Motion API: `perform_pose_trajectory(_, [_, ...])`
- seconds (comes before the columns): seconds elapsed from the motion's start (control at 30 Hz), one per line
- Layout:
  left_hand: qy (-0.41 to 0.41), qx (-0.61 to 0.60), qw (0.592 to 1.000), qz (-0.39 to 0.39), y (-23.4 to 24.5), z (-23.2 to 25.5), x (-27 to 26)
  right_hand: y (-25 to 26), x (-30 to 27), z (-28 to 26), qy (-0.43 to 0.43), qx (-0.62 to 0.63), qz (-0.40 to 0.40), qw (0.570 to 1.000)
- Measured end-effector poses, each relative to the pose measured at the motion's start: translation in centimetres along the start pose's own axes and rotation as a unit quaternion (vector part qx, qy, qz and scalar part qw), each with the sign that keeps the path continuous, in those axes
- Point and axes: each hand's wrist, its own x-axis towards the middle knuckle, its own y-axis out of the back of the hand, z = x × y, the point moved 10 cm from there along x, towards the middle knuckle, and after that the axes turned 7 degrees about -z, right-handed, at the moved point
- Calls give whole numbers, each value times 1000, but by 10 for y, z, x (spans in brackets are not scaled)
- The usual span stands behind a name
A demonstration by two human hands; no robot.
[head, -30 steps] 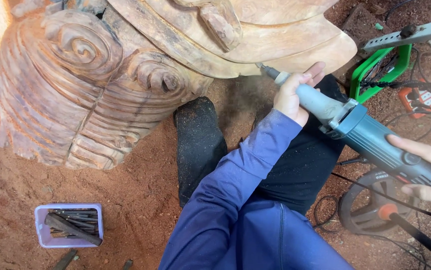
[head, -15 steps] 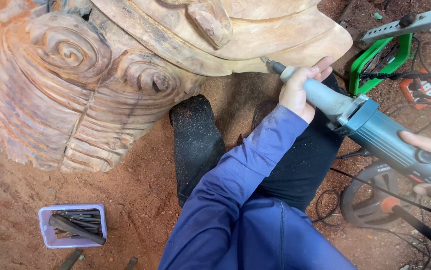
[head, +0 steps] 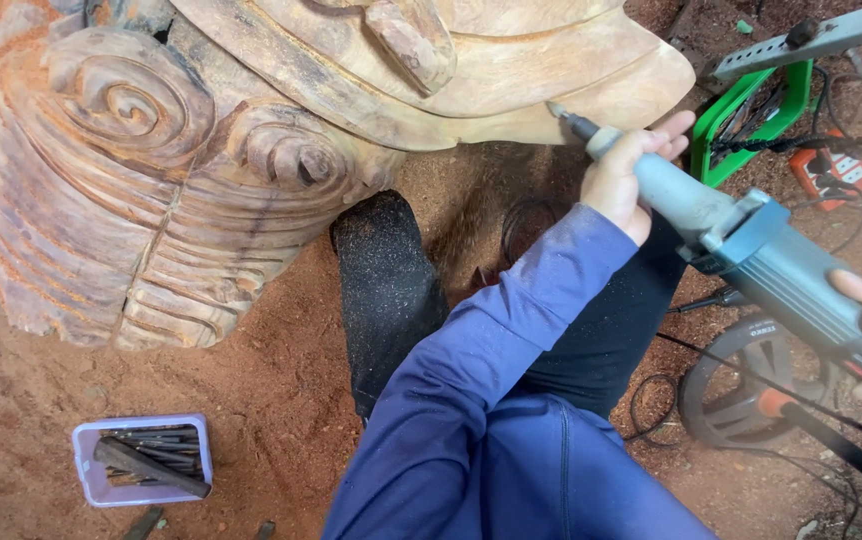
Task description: Carving intricate details and textures into a large wooden sculpture using a power die grinder.
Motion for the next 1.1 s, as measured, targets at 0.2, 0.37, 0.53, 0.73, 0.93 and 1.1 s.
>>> perform_pose_trajectory(0.2, [-36,-9,996,-78,-17,5,-35,-31,-50,-14,195,-113,61,972])
perform_pose_trajectory(0.37, [-93,2,994,-63,16,69,-57,-79,-36,-69,313,-296,47,901])
perform_pose_trajectory(0.53, [-108,15,988,-107,34,117,-62,-123,-19,-99,341,-320,19,884])
perform_pose_trajectory(0.73, [-111,-25,990,-85,40,135,-68,-138,-13,-108,356,-313,1,881])
perform_pose_trajectory(0.93, [-101,-19,992,-69,40,130,-64,-128,-18,-119,358,-300,-6,884])
perform_pose_trajectory(1.1, [-45,-8,998,-41,41,103,-49,-101,-20,-132,283,-318,-20,905])
